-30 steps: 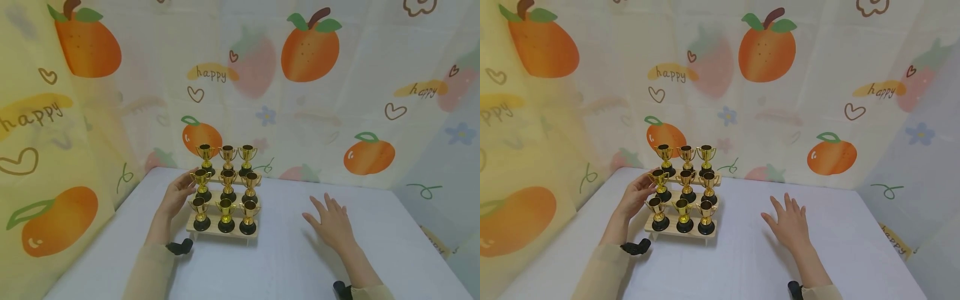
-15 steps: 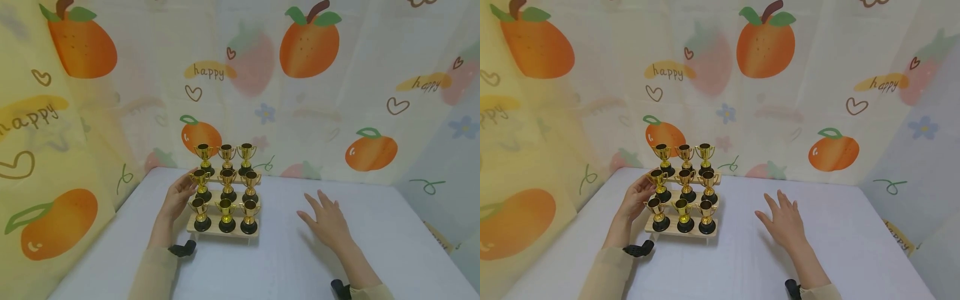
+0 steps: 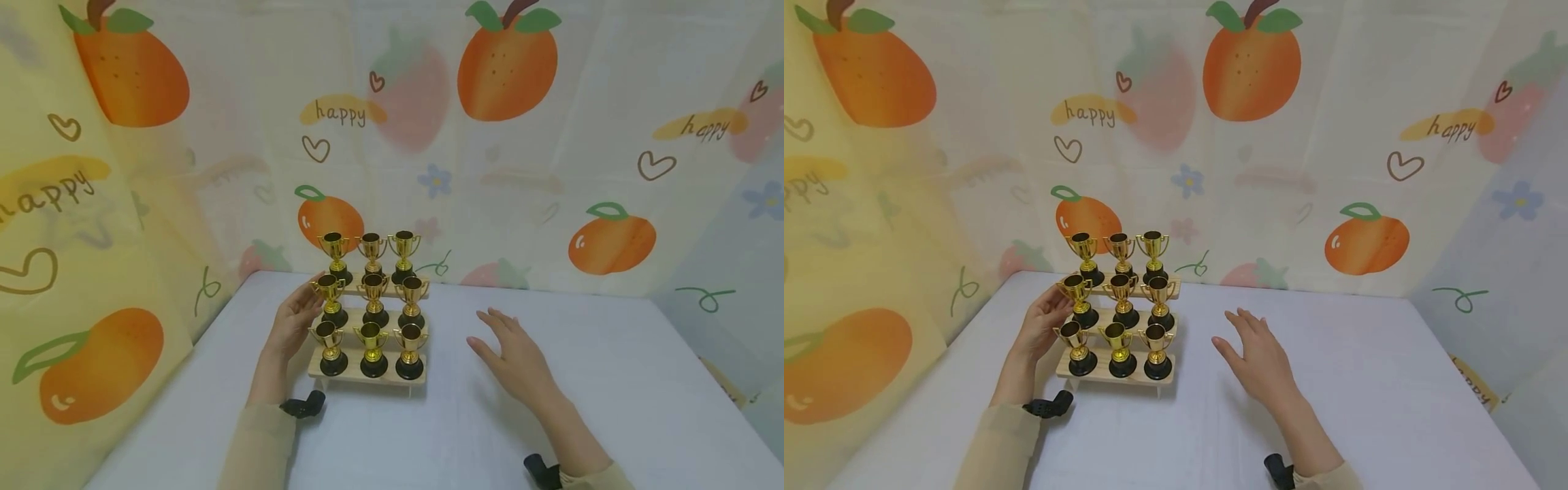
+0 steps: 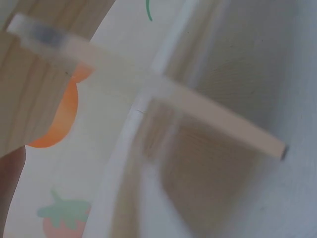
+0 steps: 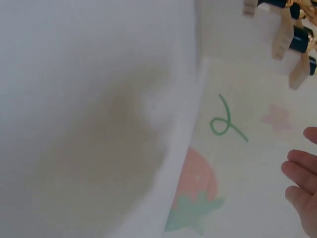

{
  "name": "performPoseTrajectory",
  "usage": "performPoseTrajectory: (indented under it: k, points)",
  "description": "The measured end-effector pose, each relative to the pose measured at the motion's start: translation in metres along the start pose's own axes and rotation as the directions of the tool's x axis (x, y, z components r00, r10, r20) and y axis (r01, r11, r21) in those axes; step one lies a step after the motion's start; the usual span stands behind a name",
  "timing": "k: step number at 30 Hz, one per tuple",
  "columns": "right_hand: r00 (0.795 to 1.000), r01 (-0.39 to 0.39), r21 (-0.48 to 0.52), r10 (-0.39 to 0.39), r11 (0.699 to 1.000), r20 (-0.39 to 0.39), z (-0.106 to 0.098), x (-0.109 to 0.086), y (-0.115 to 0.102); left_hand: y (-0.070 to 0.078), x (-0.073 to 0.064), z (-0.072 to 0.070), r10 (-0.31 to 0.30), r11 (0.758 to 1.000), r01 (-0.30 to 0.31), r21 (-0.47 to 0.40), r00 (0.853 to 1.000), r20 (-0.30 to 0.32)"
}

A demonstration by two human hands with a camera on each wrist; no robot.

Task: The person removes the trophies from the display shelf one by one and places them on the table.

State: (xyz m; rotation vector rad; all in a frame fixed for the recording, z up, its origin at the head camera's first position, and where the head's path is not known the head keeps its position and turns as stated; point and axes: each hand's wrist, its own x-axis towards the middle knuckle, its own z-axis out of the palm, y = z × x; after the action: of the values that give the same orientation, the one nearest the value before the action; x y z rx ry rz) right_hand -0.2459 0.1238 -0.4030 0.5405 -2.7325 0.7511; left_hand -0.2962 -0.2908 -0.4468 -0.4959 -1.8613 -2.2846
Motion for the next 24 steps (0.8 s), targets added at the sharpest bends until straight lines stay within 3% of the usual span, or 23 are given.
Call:
performPoseTrajectory:
  k: [10, 14, 19, 24]
  points:
    - [0.981, 0.135, 0.202, -0.103, 0.97, -0.165, 0.007, 0.009, -0.023, 0.0, 0.0, 0.001, -0.002, 1.0, 0.002, 0.011, 1.0, -0.001]
    - [0.975, 0.153, 0.281, -0.098, 0.947, -0.2, 0.009, 0.012, -0.03, 0.0, 0.001, 0.002, -0.001, 1.0, 0.001, 0.008, 1.0, -0.006]
    - [0.989, 0.103, 0.409, -0.05, 0.906, -0.139, 0.017, 0.013, -0.039, 0.0, 0.0, 0.003, -0.013, 1.0, 0.013, 0.004, 1.0, -0.018]
    - [0.998, 0.06, 0.563, -0.045, 0.825, -0.041, 0.027, 0.016, -0.045, -0.001, -0.001, 0.001, -0.013, 1.0, 0.013, 0.022, 1.0, -0.015]
